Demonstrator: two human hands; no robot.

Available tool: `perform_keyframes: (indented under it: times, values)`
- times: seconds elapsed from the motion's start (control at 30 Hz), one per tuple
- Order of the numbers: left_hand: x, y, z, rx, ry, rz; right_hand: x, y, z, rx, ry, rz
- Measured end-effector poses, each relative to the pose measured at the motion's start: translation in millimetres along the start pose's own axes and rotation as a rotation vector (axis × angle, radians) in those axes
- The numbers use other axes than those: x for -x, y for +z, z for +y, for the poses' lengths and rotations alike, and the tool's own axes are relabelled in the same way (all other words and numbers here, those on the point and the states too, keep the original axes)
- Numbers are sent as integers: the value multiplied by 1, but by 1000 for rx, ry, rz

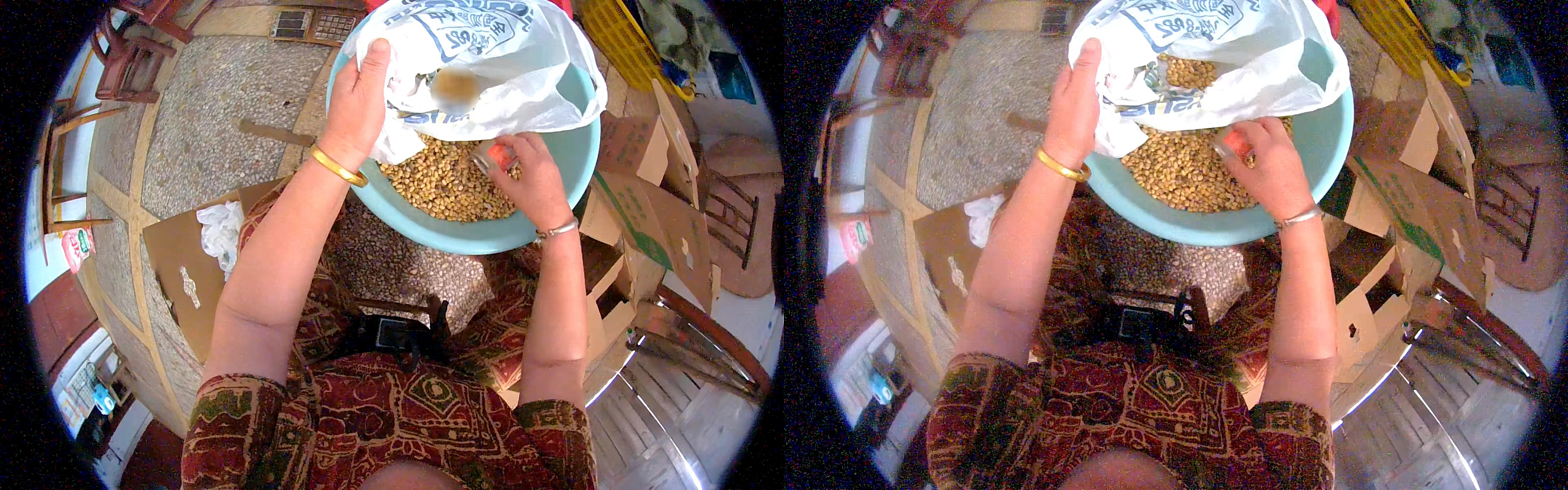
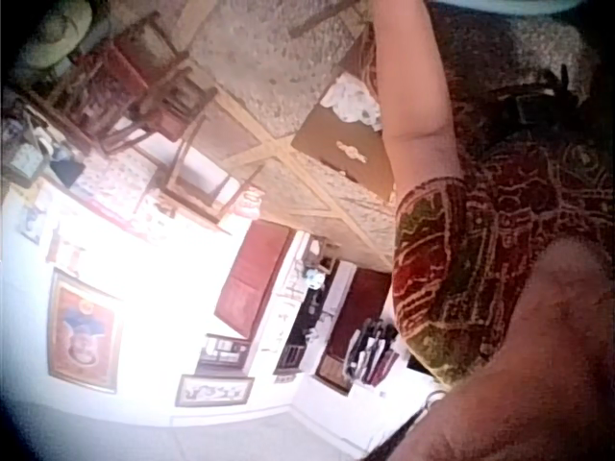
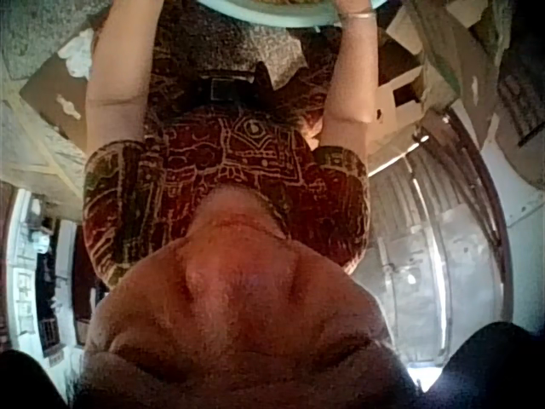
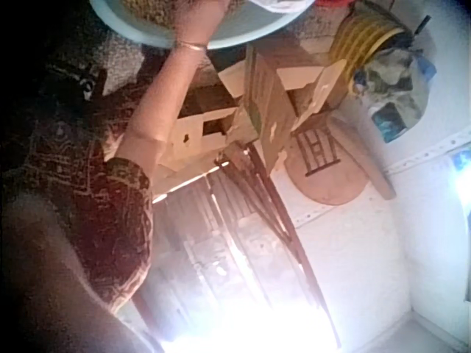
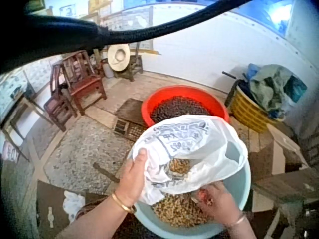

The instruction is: The person pours light-colored grains from a white plastic bag into a light blue basin using a small plastic cup as a scoop. They repeat this scooping and pouring action multiple times to transfer the contents.

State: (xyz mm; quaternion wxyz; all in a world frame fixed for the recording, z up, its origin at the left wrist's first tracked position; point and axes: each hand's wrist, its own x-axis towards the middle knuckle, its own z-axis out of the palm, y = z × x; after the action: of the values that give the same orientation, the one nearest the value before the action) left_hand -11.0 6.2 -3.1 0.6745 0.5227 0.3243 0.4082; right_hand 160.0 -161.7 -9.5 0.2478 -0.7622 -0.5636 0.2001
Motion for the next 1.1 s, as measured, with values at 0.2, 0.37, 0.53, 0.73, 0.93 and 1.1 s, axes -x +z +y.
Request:
perform_keyframes:
  times: [0.2,0.37,0.53,0.73,0.93,1.1]
  values:
    - [1,5,2,5,-25,3,-5,25,11,156,-61,136]
    - [0,5,1,21,-34,4,-2,22,7,-36,82,-44]
    - [1,1,3,-30,-19,3,-6,-2,10,-636,390,-232]
    - [3,-1,3,-64,-5,-33,-3,-23,0,-1013,431,-193]
    - [7,1,0,-66,-39,-77,-16,-14,-10,-923,150,222]
    - [10,2,1,-48,-31,-107,-31,-3,-20,-400,-57,508]
